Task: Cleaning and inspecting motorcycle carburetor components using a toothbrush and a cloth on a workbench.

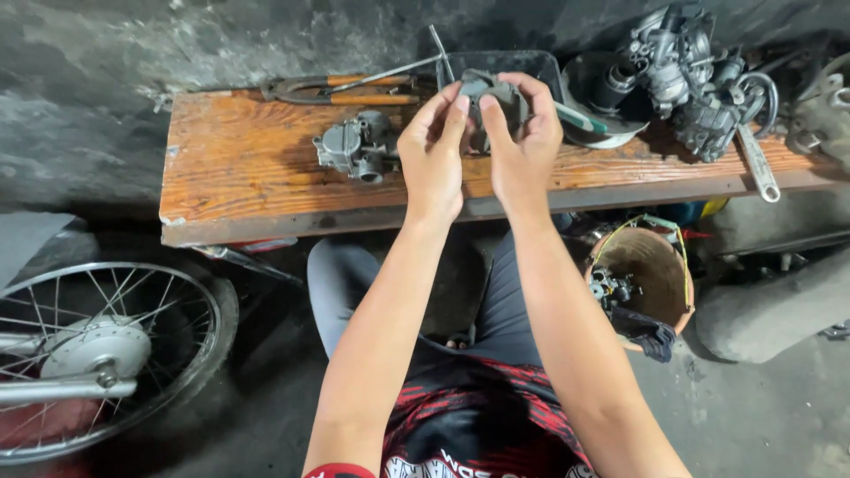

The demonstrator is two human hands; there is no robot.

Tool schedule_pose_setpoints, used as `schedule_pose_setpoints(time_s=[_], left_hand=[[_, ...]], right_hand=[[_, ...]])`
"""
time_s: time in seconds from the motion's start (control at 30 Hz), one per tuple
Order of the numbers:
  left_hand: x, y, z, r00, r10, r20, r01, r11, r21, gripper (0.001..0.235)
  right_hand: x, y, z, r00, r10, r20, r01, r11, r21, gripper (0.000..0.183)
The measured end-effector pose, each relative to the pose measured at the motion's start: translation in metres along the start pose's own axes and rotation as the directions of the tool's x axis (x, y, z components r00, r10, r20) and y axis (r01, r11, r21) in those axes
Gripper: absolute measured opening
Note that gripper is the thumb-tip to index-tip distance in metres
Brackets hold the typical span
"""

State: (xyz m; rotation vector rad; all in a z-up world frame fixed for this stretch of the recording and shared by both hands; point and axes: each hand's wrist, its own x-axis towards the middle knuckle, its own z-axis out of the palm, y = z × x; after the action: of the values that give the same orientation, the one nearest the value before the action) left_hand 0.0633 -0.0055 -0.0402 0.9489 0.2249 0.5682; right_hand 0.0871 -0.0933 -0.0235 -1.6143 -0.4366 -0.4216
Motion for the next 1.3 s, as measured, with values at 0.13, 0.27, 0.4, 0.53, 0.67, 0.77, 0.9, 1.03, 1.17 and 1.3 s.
schedule_pose_setpoints(time_s=[0.13, 0.27, 0.4, 0.53, 0.67, 0.77, 0.9, 1.03, 1.17, 1.3], left_hand=[[0.02, 0.017, -0.013, 0.99, 0.002, 0.14, -0.028, 0.983, 0.181, 0.022], [0.044, 0.047, -0.014, 0.89, -0.092, 0.447, -0.17, 0.841, 0.513, 0.029], [0.057, 0.043, -0.011, 0.875, -0.074, 0.478, -0.17, 0.878, 0.448, 0.025], [0.051, 0.004, -0.002, 0.949, 0.079, 0.305, -0.174, 0.938, 0.299, 0.023], [0.043, -0.014, 0.003, 0.95, 0.286, 0.128, -0.313, 0.882, 0.353, 0.026], [0.041, -0.004, 0.002, 0.956, 0.225, 0.186, -0.277, 0.902, 0.331, 0.026], [0.045, 0.014, -0.003, 0.879, 0.077, 0.471, -0.265, 0.899, 0.347, 0.033], [0.053, -0.001, -0.014, 0.868, 0.041, 0.495, -0.246, 0.901, 0.357, 0.034], [0.037, 0.002, -0.004, 0.908, 0.153, 0.39, -0.271, 0.924, 0.269, 0.032], [0.026, -0.011, 0.0, 0.953, 0.21, 0.218, -0.245, 0.958, 0.149, 0.032]], right_hand=[[0.024, 0.005, -0.016, 0.992, 0.013, 0.129, -0.003, 0.997, -0.076, 0.015], [0.046, 0.003, -0.029, 0.928, -0.032, 0.37, 0.095, 0.984, -0.153, 0.014], [0.049, 0.0, -0.025, 0.943, -0.064, 0.327, 0.099, 0.991, -0.089, 0.013], [0.042, 0.022, -0.005, 0.993, -0.04, 0.109, 0.047, 0.997, -0.06, 0.015], [0.033, 0.031, 0.003, 1.0, -0.02, -0.005, 0.021, 0.989, 0.148, 0.027], [0.035, 0.029, -0.004, 0.999, 0.008, 0.043, -0.013, 0.991, 0.132, 0.026], [0.044, 0.033, -0.018, 0.989, -0.042, 0.14, 0.037, 0.999, 0.038, 0.018], [0.046, 0.037, -0.018, 0.983, -0.086, 0.165, 0.092, 0.995, -0.029, 0.016], [0.036, 0.04, -0.007, 0.998, -0.054, -0.013, 0.055, 0.997, 0.046, 0.017], [0.023, 0.01, -0.001, 0.996, -0.044, -0.082, 0.058, 0.983, 0.172, 0.02]])
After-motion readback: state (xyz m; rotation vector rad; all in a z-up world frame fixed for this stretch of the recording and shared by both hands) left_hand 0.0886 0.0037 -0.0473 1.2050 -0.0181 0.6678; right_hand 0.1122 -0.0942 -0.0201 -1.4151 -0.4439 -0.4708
